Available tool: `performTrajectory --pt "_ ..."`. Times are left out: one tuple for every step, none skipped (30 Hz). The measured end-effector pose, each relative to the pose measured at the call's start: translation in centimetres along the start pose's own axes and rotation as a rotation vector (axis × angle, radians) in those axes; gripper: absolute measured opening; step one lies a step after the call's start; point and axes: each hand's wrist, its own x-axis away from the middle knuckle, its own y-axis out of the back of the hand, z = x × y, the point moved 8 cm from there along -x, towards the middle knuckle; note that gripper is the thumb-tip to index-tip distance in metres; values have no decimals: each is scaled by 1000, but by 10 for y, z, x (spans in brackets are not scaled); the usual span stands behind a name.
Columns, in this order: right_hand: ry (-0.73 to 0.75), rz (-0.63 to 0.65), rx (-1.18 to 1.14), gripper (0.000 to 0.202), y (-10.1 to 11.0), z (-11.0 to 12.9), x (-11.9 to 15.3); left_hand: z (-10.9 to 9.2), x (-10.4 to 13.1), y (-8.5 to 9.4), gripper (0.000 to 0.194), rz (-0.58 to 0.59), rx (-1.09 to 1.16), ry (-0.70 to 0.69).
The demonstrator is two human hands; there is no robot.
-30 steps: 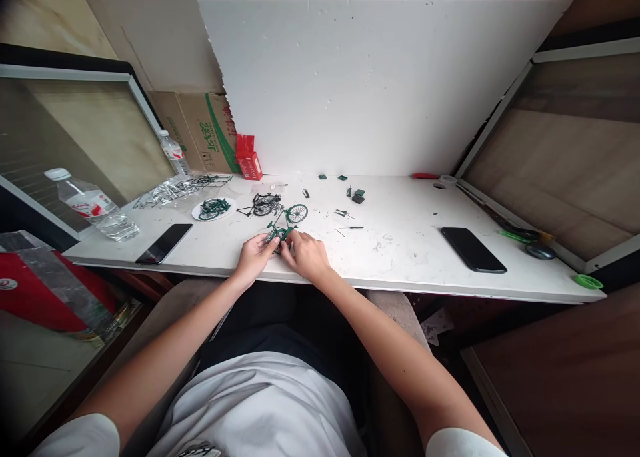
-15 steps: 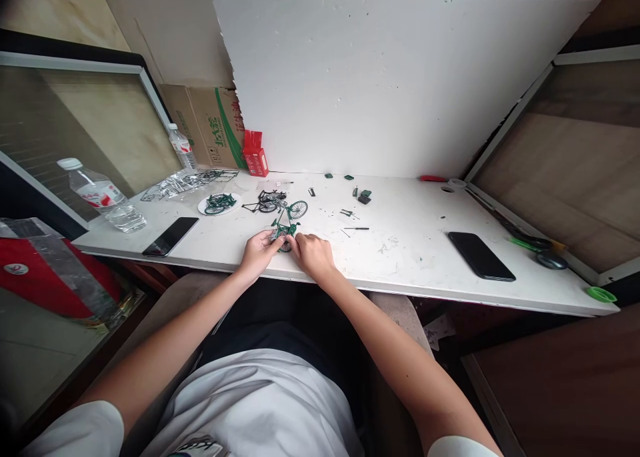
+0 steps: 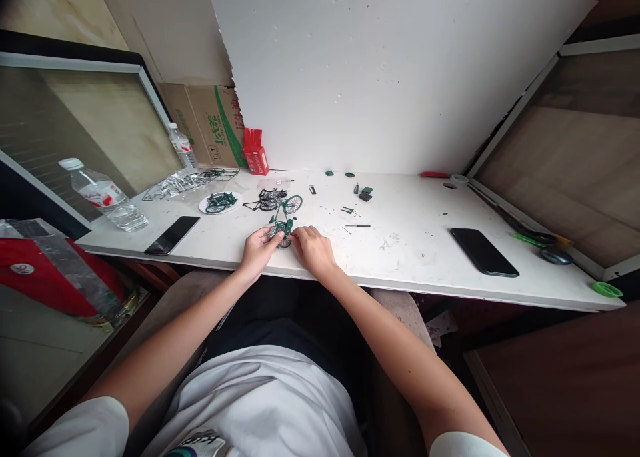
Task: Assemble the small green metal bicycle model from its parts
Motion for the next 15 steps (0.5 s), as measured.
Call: performTrajectory --pt "-1 -1 11 31 0 0 0 0 0 0 57 5 -2 5" --pt "-4 2 23 35 0 0 0 0 1 -1 57 12 -5 10" --pt "-8 9 34 39 -1 0 0 0 1 -1 57 18 -7 16" --pt "-15 21 43 42 -1 0 0 0 1 -1 57 24 -11 20" --pt "-23 37 48 45 -1 0 0 0 2 -1 56 29 -16 23" --pt "-33 51 49 48 -1 0 0 -1 2 -1 56 33 -20 25" --pt "-42 61 46 49 0 0 0 -1 2 -1 55 35 -25 26" --pt "-49 63 36 49 1 1 0 -2 2 -1 54 36 -30 26" --pt "-51 58 20 47 3 1 0 -3 3 -1 53 34 -34 26" --pt "-47 50 -2 44 4 2 0 -3 3 -1 53 30 -36 28" --pt "-37 42 -25 39 5 3 0 -4 3 -1 54 23 -35 30" --pt "-26 34 -45 34 6 3 0 -4 4 -1 54 16 -32 33" --pt "-14 27 -61 31 6 4 0 -5 4 -1 55 9 -28 36" --pt "-1 22 -69 29 6 4 0 -6 4 -1 56 4 -25 38" --pt "9 15 -70 28 6 4 0 -7 5 -1 57 3 -22 39"
